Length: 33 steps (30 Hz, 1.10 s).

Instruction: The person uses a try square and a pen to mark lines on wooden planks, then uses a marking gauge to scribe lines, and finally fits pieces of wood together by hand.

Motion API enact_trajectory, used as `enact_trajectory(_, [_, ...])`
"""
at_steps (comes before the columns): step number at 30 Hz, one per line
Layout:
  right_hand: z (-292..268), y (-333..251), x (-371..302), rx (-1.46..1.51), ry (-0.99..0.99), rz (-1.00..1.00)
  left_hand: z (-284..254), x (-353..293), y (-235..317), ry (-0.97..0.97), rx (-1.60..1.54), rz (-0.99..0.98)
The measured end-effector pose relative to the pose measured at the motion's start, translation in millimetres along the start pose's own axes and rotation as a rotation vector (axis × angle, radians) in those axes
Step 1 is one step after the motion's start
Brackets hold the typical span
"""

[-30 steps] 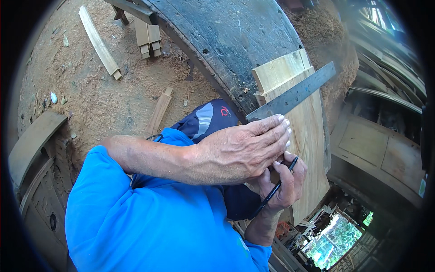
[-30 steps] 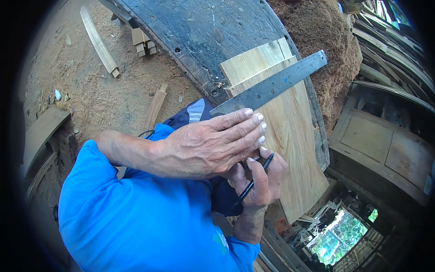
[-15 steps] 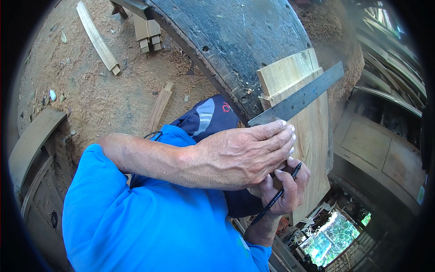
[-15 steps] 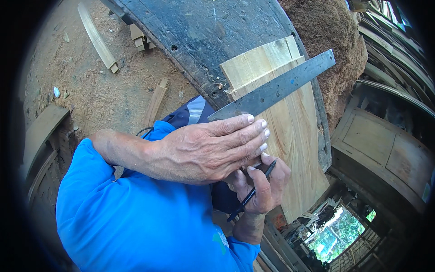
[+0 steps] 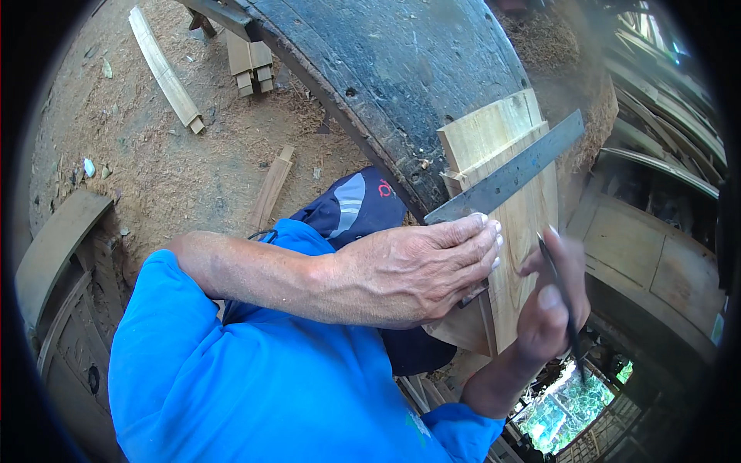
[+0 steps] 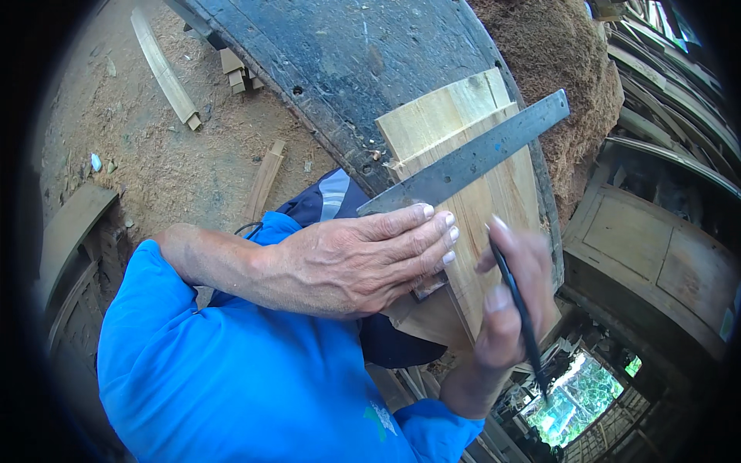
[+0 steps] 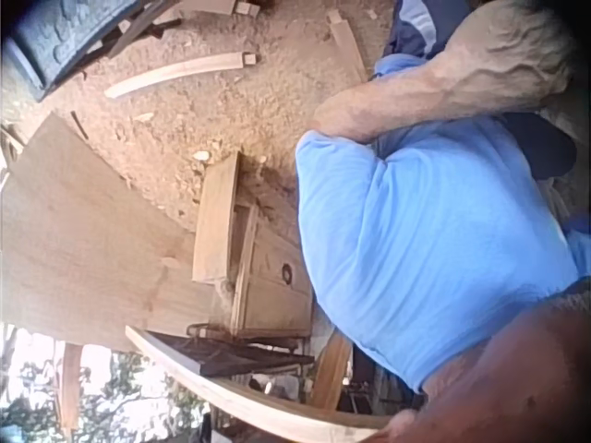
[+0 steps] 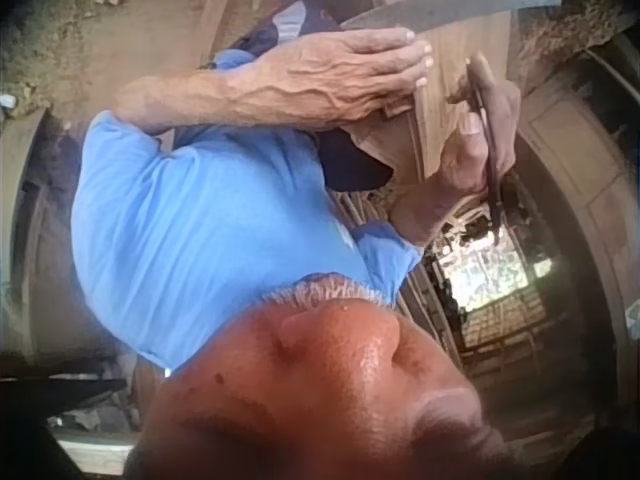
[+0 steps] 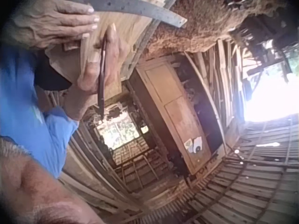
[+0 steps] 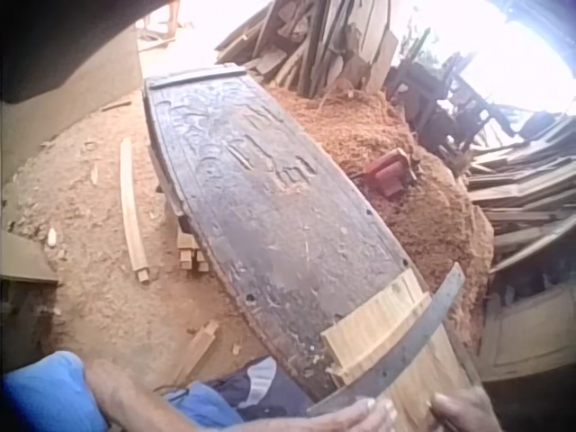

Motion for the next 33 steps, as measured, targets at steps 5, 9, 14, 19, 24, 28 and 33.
enact_trajectory(5, [1, -19, 71, 0.029, -0.378, -0.045, -2, -3, -4, -0.042, 0.035, 0.026])
enact_trajectory(9, [9, -15, 72, 0.162, -0.302, 0.199, -3, 0, -6, -0.050, 0.004, 0.043])
enact_trajectory(14, [9, -4, 73, 0.235, -0.350, 0.207, -2, 0, -5, -0.037, -0.031, 0.020])
enact_trajectory(19, [16, -6, 77, 0.142, -0.340, 0.282, -1, 0, -6, 0.009, -0.028, 0.003])
enact_trajectory(24, [19, -7, 83, 0.078, -0.365, 0.337, -5, 1, -8, -0.023, -0.058, 0.022])
enact_trajectory(28, [20, -12, 87, 0.072, -0.400, 0.398, -4, 0, -6, -0.028, -0.056, 0.023])
enact_trajectory(33, [19, -16, 95, -0.016, -0.447, 0.378, -4, 0, -7, -0.028, -0.068, 0.012])
Point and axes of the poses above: each hand's wrist, its own x-axis towards the middle knuckle, its own z-axis out of the palm, y = z × x, the point moved 1 cm from there along x, towards the middle knuckle, and after that the axes turned 15 degrees about z, right-handed, at the moved point
